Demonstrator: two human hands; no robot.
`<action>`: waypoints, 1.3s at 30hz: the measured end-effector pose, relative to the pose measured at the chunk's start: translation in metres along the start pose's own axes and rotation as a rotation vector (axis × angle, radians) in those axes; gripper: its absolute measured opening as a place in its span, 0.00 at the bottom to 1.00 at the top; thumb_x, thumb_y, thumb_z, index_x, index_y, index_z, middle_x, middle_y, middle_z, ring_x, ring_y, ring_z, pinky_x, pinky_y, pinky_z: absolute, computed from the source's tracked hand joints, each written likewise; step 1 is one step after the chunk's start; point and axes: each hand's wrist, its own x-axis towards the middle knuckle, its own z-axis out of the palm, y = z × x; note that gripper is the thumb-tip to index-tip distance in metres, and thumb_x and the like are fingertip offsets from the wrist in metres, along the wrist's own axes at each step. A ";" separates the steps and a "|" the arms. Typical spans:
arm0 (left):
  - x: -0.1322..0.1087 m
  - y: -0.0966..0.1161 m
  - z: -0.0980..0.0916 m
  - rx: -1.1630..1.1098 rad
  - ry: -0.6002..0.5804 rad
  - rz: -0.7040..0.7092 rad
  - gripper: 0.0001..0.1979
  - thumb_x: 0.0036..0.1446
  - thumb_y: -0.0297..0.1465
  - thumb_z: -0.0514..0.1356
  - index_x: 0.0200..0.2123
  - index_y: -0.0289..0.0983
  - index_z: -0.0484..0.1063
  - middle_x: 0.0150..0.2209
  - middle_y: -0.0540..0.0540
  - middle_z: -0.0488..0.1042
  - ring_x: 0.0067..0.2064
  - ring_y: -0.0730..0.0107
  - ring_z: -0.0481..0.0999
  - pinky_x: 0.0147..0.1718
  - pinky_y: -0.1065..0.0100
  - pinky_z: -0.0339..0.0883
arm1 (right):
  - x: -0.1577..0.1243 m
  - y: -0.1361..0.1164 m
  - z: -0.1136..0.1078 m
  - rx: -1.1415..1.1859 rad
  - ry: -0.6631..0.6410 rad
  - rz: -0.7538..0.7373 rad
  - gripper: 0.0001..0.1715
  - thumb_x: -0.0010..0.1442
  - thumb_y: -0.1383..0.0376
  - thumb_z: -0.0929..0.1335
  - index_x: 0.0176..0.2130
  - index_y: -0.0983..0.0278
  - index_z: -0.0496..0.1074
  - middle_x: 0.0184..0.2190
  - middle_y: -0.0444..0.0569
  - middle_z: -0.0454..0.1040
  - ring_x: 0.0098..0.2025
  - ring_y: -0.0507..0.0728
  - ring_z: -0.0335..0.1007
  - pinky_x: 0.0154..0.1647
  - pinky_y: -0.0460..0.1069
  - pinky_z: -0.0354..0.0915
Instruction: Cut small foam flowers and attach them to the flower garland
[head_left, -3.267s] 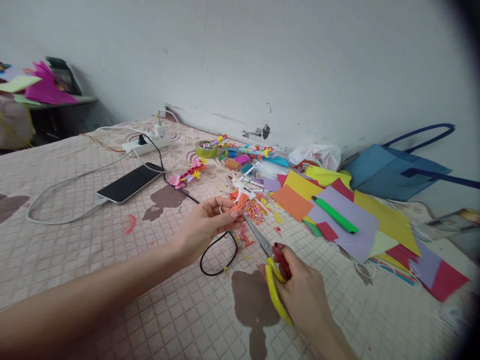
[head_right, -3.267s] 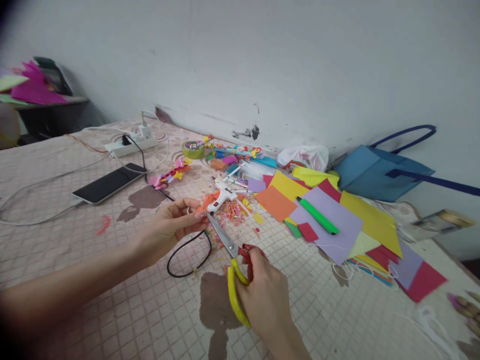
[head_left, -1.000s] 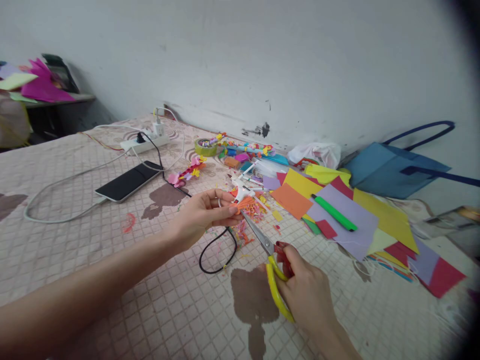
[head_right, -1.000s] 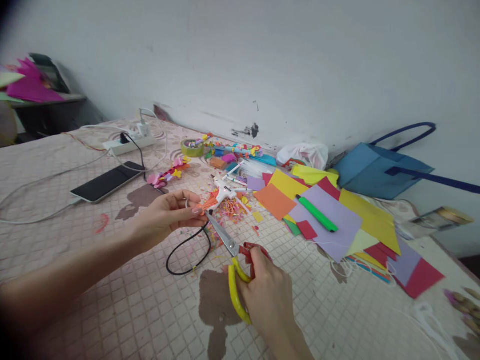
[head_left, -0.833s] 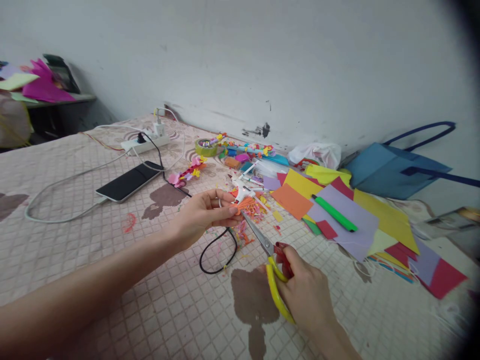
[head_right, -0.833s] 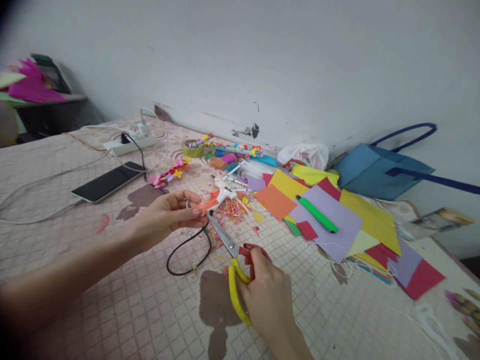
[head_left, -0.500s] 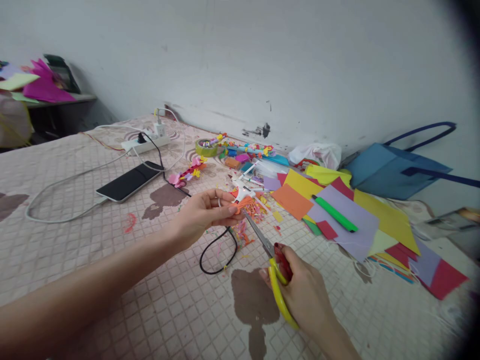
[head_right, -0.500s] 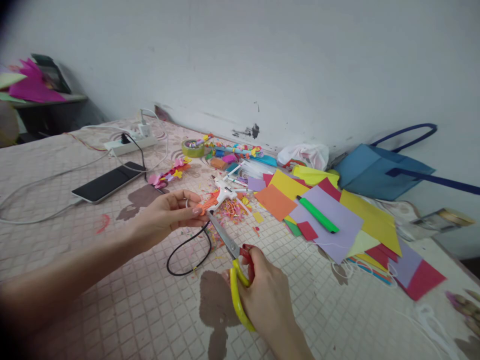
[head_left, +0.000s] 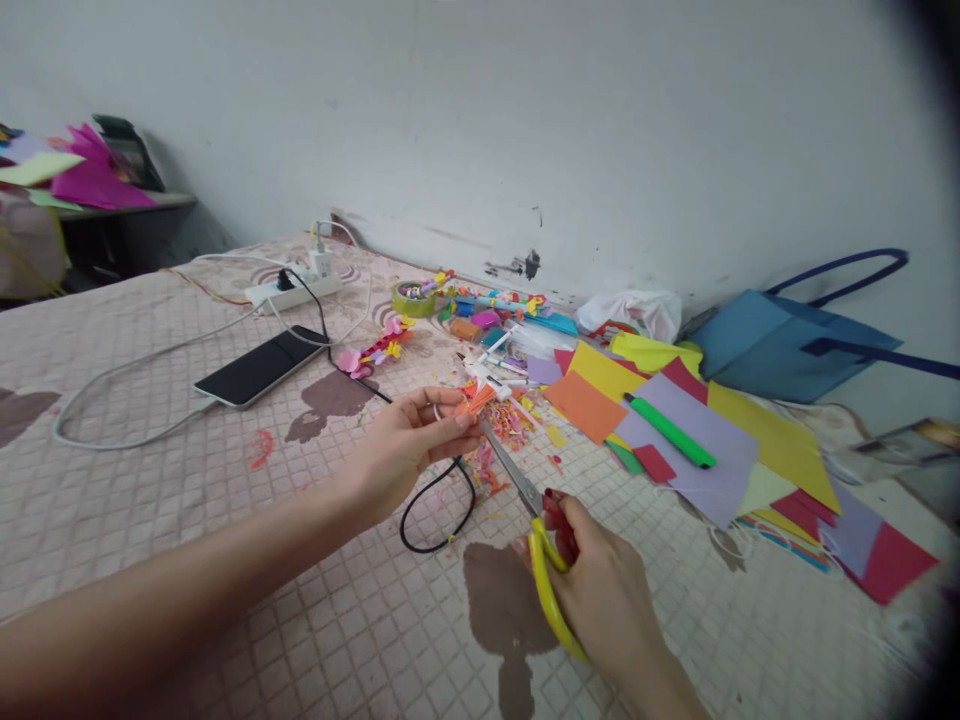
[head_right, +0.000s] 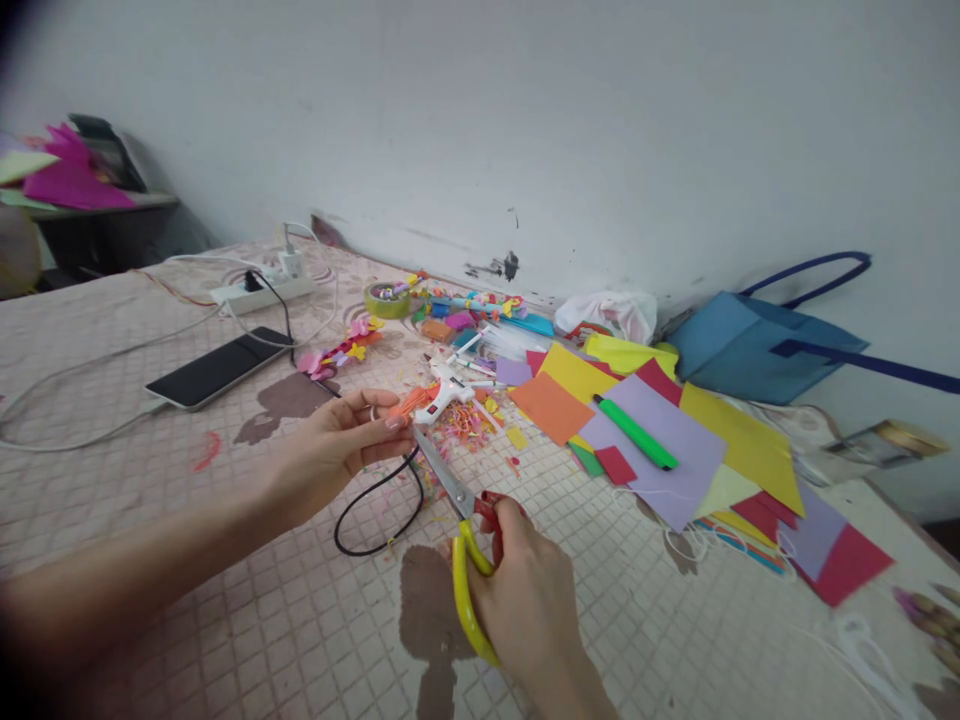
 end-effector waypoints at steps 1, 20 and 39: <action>0.000 -0.001 0.001 -0.005 0.009 0.002 0.12 0.48 0.25 0.67 0.35 0.33 0.69 0.31 0.48 0.78 0.31 0.74 0.78 0.36 0.71 0.73 | 0.000 0.000 0.000 -0.004 -0.003 0.006 0.14 0.56 0.55 0.66 0.37 0.62 0.67 0.23 0.45 0.74 0.23 0.58 0.72 0.22 0.49 0.62; -0.004 -0.014 0.005 -0.191 0.059 0.023 0.08 0.50 0.21 0.65 0.34 0.32 0.70 0.34 0.47 0.78 0.35 0.75 0.78 0.39 0.73 0.74 | 0.000 -0.004 0.005 -0.027 0.033 -0.019 0.18 0.56 0.48 0.65 0.32 0.60 0.63 0.23 0.44 0.73 0.20 0.56 0.69 0.21 0.48 0.59; -0.003 -0.016 0.003 -0.233 0.078 0.016 0.08 0.50 0.20 0.64 0.34 0.33 0.70 0.33 0.48 0.77 0.36 0.74 0.78 0.40 0.72 0.74 | 0.000 -0.007 0.004 -0.054 0.057 -0.035 0.11 0.57 0.56 0.63 0.31 0.61 0.62 0.22 0.44 0.72 0.20 0.56 0.68 0.21 0.48 0.58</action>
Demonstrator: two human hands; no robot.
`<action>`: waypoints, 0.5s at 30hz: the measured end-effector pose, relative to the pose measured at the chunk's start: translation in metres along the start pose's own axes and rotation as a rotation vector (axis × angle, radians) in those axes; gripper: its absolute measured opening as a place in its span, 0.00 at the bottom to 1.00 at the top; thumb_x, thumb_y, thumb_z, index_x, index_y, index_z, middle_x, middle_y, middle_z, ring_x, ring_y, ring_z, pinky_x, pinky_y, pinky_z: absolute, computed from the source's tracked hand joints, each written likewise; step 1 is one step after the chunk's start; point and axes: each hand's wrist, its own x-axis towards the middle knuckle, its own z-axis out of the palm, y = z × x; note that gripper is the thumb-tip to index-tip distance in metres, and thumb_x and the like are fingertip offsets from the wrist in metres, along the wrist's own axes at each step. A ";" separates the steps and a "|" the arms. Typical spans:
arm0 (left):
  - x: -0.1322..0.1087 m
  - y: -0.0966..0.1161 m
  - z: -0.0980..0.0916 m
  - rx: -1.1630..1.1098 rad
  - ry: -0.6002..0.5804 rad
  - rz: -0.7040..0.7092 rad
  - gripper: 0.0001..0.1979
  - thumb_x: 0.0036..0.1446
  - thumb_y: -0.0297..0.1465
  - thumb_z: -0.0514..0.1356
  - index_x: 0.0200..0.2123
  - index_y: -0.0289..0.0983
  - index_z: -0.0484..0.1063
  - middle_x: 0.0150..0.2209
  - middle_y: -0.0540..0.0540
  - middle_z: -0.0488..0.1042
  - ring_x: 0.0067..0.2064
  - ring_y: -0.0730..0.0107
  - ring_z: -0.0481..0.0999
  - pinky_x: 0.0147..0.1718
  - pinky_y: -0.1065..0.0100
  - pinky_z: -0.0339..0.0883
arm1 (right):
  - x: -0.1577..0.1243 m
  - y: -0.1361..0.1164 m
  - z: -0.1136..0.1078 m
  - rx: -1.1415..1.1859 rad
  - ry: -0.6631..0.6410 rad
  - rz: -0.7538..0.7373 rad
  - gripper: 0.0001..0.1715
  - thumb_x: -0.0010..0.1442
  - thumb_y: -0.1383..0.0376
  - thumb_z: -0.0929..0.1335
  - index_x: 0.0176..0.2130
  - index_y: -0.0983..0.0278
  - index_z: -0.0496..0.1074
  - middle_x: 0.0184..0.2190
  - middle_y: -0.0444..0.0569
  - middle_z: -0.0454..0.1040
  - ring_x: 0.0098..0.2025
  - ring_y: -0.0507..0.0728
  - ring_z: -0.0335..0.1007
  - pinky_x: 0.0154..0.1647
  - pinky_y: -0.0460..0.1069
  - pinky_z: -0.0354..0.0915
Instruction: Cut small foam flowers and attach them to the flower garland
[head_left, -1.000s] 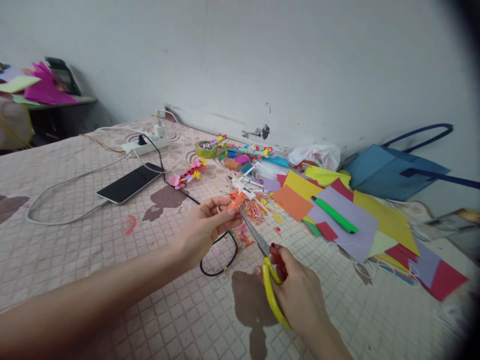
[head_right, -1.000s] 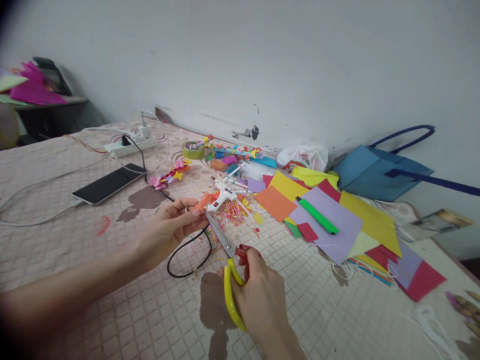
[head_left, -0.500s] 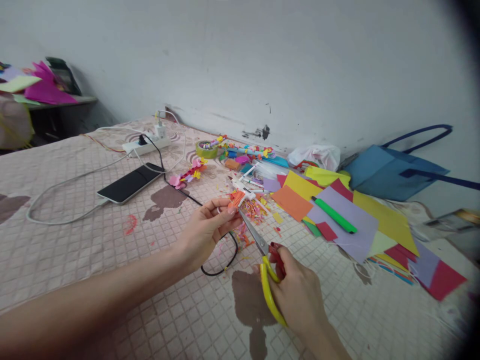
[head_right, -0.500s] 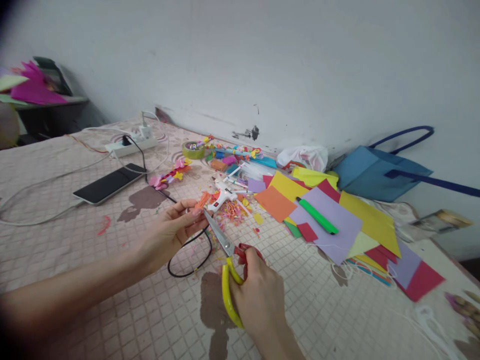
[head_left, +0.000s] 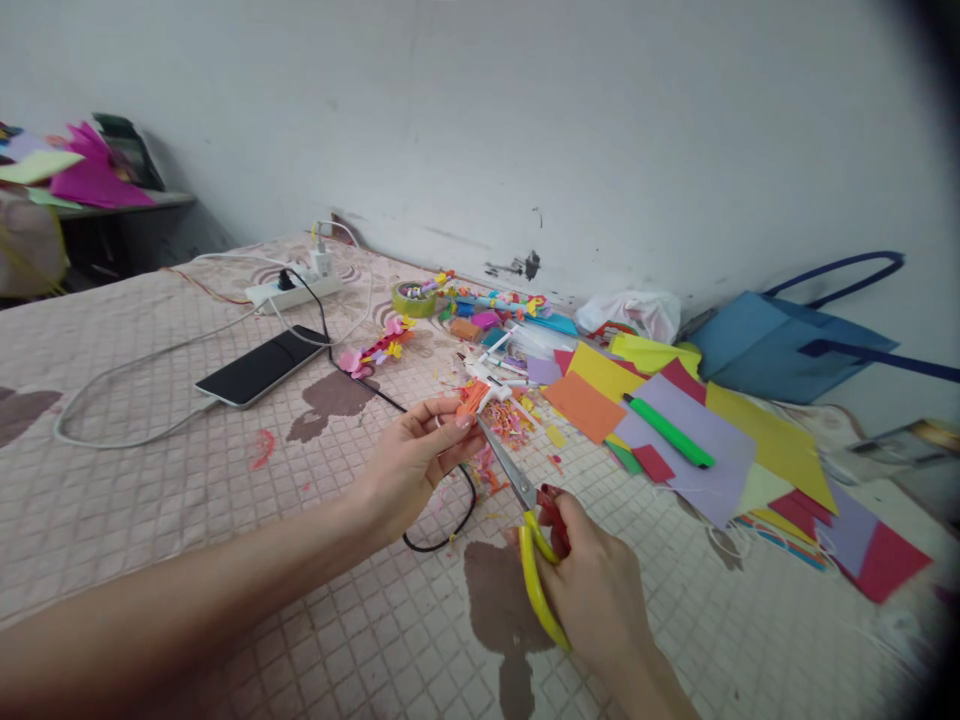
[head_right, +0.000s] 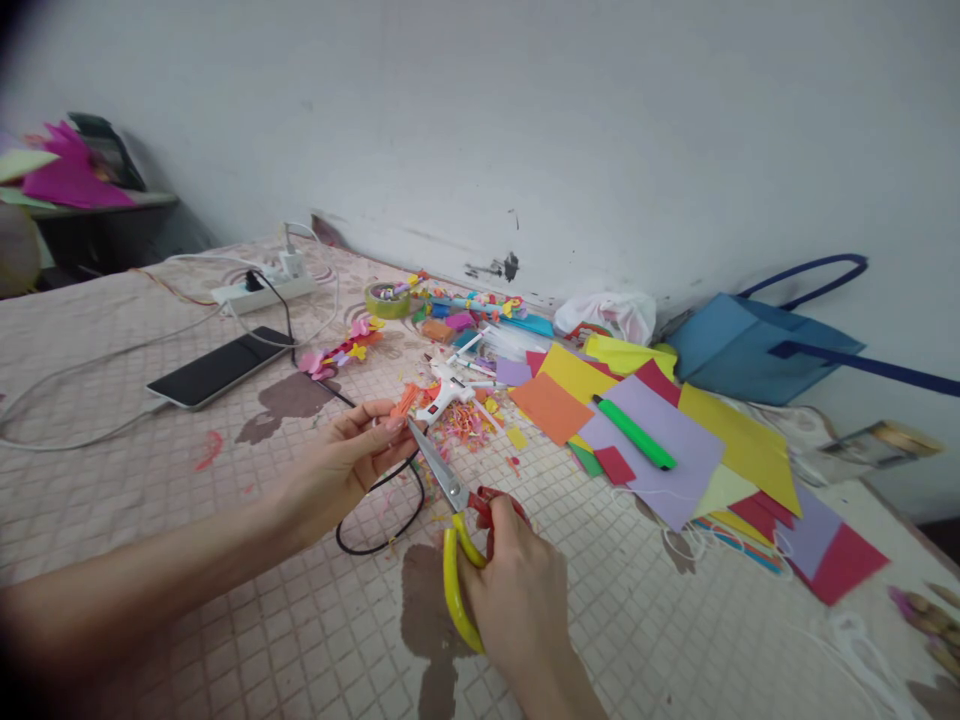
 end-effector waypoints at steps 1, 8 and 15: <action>0.000 0.000 0.000 0.000 0.002 0.000 0.08 0.50 0.20 0.64 0.34 0.33 0.70 0.33 0.48 0.77 0.36 0.75 0.78 0.40 0.72 0.74 | 0.000 0.000 0.000 0.020 -0.012 0.013 0.11 0.57 0.55 0.63 0.31 0.61 0.63 0.22 0.44 0.72 0.20 0.56 0.67 0.21 0.47 0.58; -0.001 0.002 0.002 0.044 0.017 -0.013 0.09 0.49 0.22 0.65 0.34 0.33 0.69 0.32 0.46 0.78 0.37 0.71 0.79 0.40 0.71 0.73 | 0.001 -0.001 -0.001 0.291 -0.161 0.132 0.11 0.55 0.57 0.66 0.29 0.61 0.64 0.17 0.39 0.65 0.18 0.51 0.61 0.18 0.44 0.55; -0.002 0.002 0.000 0.087 -0.008 -0.007 0.09 0.48 0.24 0.67 0.33 0.33 0.70 0.33 0.47 0.78 0.36 0.73 0.78 0.40 0.71 0.73 | 0.001 0.001 -0.004 0.221 -0.147 0.137 0.12 0.52 0.58 0.67 0.35 0.62 0.67 0.20 0.41 0.69 0.21 0.53 0.64 0.22 0.45 0.58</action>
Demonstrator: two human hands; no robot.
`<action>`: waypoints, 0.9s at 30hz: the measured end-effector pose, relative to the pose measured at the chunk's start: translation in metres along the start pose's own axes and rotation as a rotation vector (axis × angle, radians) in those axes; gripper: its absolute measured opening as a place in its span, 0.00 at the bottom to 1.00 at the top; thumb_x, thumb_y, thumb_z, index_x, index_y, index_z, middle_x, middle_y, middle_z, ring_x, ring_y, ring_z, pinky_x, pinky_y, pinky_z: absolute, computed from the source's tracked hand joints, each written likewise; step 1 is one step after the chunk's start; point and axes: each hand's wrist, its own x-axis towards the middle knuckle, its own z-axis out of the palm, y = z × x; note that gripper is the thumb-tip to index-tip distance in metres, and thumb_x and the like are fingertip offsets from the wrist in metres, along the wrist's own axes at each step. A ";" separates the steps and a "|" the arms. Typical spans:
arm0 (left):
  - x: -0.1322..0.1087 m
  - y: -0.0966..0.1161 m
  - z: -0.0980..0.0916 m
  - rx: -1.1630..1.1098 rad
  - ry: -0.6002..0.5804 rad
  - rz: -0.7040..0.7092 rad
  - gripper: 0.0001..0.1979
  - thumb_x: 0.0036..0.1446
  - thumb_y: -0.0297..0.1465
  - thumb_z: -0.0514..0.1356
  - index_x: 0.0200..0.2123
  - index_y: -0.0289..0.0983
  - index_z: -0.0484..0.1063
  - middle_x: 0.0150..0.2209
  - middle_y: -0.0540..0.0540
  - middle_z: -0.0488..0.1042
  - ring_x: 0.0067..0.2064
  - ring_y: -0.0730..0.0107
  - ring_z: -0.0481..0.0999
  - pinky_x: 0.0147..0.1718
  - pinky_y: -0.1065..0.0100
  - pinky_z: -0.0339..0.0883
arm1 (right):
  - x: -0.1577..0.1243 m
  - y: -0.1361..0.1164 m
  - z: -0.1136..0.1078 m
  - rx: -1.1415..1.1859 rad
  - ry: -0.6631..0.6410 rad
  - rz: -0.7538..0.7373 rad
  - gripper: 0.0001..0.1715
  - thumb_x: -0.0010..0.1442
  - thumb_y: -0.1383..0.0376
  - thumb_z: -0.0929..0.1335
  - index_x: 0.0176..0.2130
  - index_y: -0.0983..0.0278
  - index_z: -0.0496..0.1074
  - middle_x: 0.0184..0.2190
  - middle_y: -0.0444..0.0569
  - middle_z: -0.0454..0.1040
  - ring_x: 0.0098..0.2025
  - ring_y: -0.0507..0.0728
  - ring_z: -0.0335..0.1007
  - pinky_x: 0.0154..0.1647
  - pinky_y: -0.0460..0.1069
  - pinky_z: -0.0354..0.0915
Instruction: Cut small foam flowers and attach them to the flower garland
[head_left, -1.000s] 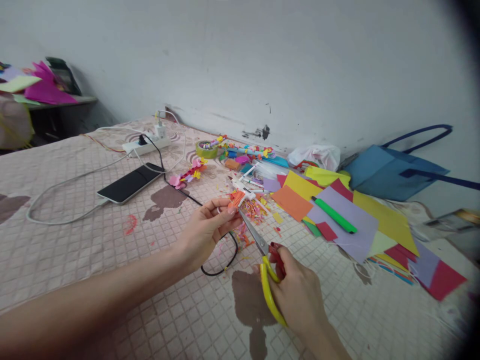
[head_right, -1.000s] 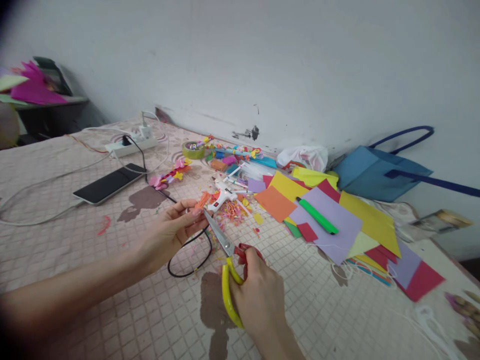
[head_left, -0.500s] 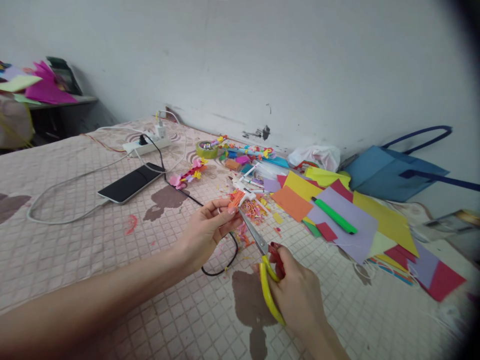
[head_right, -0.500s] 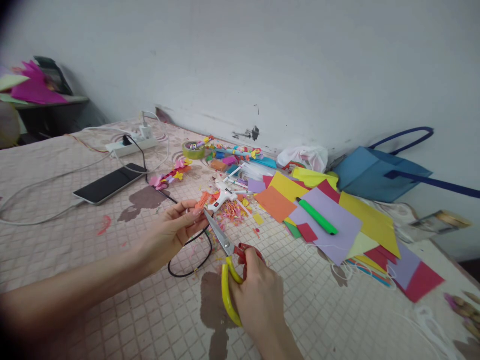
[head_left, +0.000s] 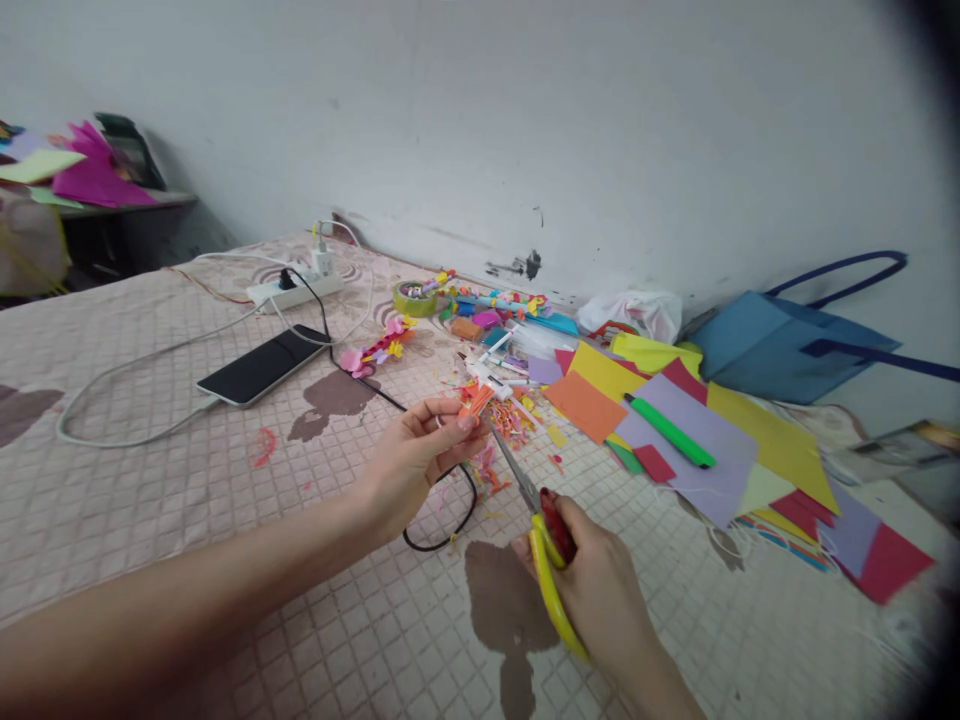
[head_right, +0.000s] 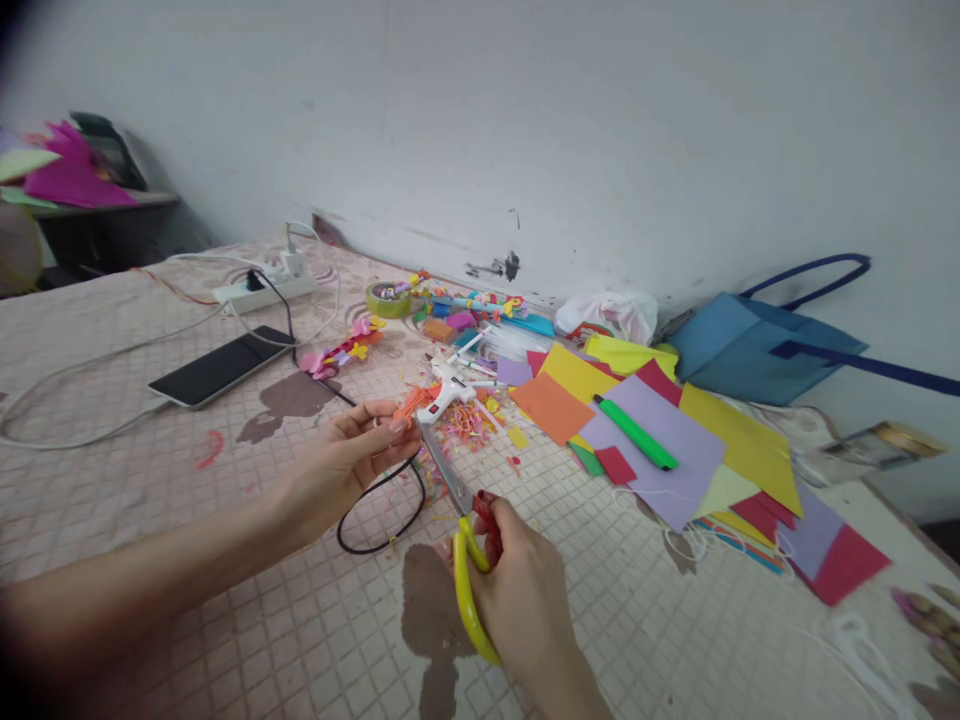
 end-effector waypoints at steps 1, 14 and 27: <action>0.000 0.000 0.000 0.015 0.002 -0.001 0.09 0.48 0.24 0.67 0.33 0.33 0.70 0.32 0.47 0.77 0.35 0.74 0.77 0.38 0.71 0.73 | 0.000 0.000 0.000 -0.015 0.005 -0.005 0.13 0.51 0.58 0.67 0.36 0.62 0.67 0.21 0.42 0.70 0.21 0.54 0.65 0.23 0.45 0.59; 0.001 0.001 0.000 0.002 0.000 -0.019 0.08 0.46 0.23 0.68 0.30 0.32 0.72 0.29 0.48 0.76 0.30 0.77 0.75 0.35 0.75 0.71 | 0.000 0.001 0.000 -0.086 0.013 -0.008 0.15 0.54 0.54 0.67 0.36 0.62 0.68 0.21 0.44 0.73 0.22 0.57 0.69 0.23 0.48 0.59; 0.002 0.001 0.001 0.085 -0.026 0.038 0.08 0.46 0.25 0.68 0.30 0.32 0.72 0.28 0.49 0.76 0.29 0.77 0.74 0.34 0.74 0.70 | -0.001 0.004 -0.002 -0.115 -0.024 -0.001 0.13 0.55 0.54 0.66 0.37 0.61 0.67 0.22 0.42 0.73 0.23 0.57 0.69 0.24 0.48 0.59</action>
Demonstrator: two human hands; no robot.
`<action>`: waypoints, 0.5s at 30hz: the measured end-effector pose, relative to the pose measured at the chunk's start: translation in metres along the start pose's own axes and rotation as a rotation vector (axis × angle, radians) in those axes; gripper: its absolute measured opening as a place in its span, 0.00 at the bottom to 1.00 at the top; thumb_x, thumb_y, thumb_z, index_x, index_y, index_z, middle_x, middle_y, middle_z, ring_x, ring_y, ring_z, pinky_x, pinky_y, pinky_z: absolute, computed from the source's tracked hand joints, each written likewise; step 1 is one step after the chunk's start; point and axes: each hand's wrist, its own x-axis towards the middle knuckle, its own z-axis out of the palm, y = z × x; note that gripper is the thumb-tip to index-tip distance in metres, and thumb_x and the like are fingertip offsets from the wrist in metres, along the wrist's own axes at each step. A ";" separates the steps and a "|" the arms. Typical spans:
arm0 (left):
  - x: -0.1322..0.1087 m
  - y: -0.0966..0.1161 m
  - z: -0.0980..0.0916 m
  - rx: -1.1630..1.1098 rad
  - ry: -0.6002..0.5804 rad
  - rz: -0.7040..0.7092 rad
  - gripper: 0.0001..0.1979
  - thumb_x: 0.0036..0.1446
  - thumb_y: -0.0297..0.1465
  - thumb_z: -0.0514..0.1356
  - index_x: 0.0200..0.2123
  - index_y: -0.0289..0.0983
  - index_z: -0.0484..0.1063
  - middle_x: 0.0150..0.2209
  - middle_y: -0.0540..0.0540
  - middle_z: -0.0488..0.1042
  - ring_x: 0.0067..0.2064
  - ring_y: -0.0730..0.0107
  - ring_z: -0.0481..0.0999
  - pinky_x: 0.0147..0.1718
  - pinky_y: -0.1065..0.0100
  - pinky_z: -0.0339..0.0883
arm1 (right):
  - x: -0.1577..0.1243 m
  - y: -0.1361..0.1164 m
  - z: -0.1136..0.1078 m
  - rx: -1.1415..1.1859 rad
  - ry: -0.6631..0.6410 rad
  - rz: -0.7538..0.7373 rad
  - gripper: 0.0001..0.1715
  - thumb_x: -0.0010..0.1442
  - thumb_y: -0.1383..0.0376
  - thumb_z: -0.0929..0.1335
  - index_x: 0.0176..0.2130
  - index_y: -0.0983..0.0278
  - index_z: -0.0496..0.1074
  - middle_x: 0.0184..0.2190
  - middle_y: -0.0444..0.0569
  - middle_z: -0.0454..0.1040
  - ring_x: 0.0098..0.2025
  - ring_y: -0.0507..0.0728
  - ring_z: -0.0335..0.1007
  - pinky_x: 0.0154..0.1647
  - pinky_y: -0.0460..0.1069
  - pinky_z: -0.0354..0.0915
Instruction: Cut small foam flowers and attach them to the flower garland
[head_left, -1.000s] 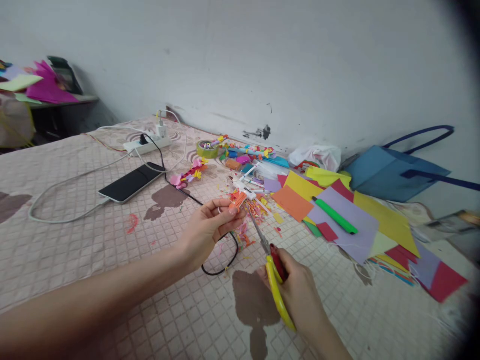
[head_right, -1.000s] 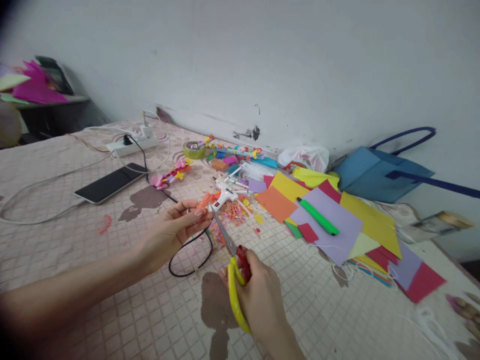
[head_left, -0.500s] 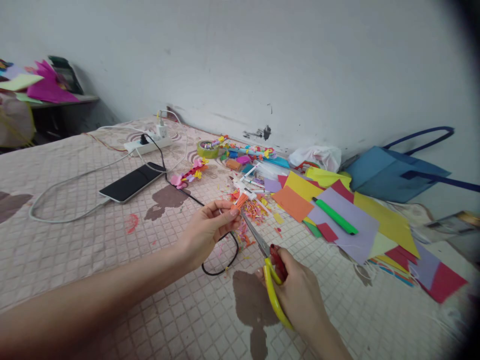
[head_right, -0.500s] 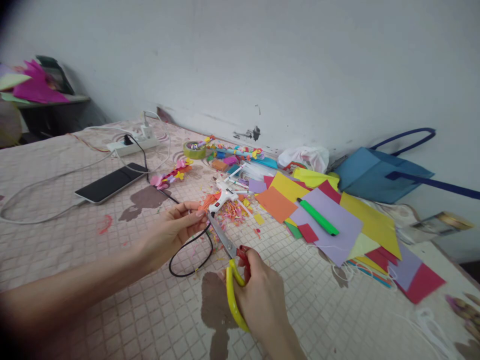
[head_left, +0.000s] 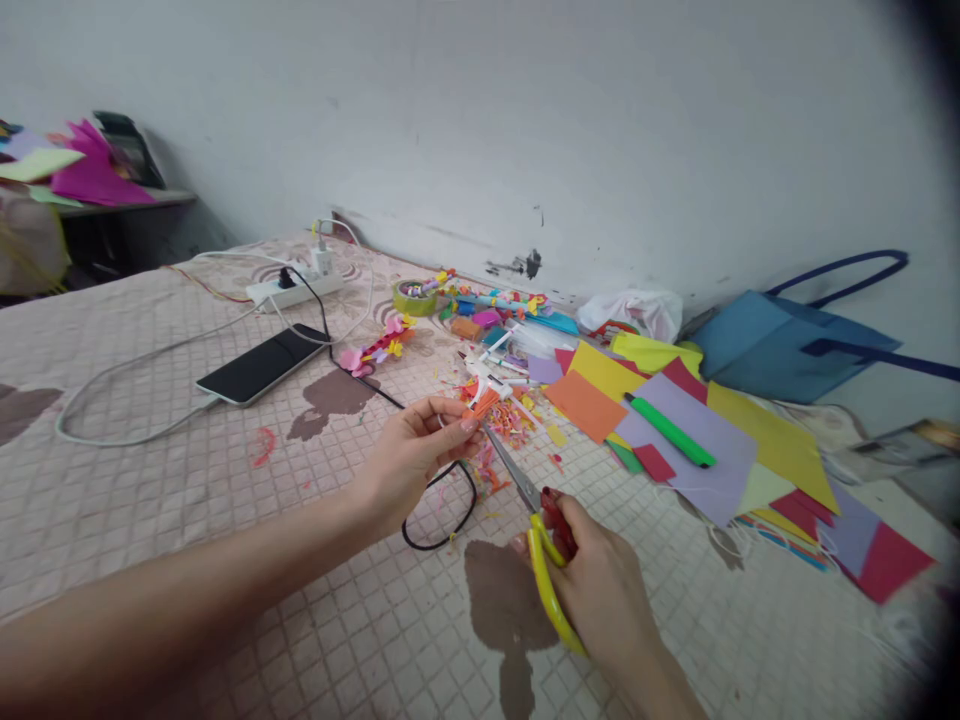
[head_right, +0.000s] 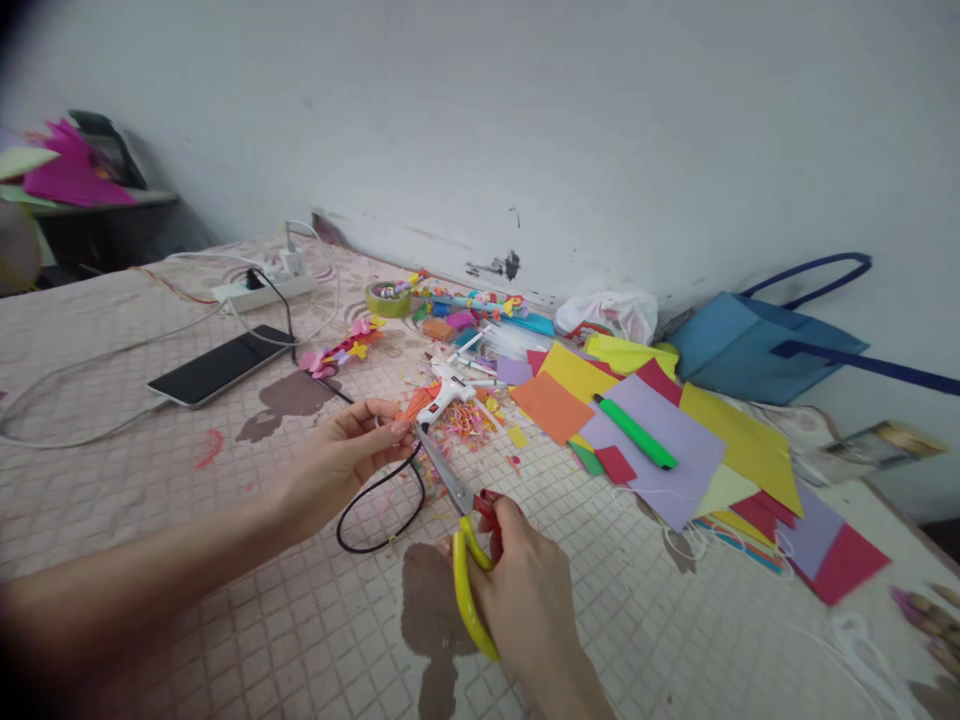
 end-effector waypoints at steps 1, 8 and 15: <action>0.000 0.000 0.000 0.006 0.002 0.001 0.08 0.46 0.25 0.68 0.29 0.32 0.72 0.28 0.49 0.76 0.29 0.77 0.74 0.34 0.74 0.70 | 0.000 0.000 0.000 -0.002 0.008 -0.006 0.13 0.55 0.55 0.66 0.36 0.61 0.67 0.22 0.42 0.72 0.23 0.56 0.69 0.24 0.48 0.59; 0.000 0.002 0.000 0.075 -0.005 0.012 0.09 0.46 0.27 0.68 0.30 0.32 0.72 0.27 0.48 0.76 0.28 0.77 0.75 0.33 0.74 0.69 | 0.000 0.002 -0.001 -0.031 0.037 -0.045 0.11 0.55 0.58 0.66 0.37 0.62 0.67 0.21 0.43 0.72 0.22 0.56 0.69 0.23 0.47 0.59; 0.000 0.005 -0.001 0.133 0.003 -0.012 0.09 0.46 0.28 0.68 0.30 0.32 0.71 0.28 0.47 0.78 0.30 0.73 0.77 0.34 0.71 0.71 | -0.001 0.004 -0.001 -0.013 0.072 -0.078 0.12 0.57 0.56 0.65 0.37 0.62 0.67 0.24 0.44 0.74 0.22 0.56 0.70 0.23 0.47 0.61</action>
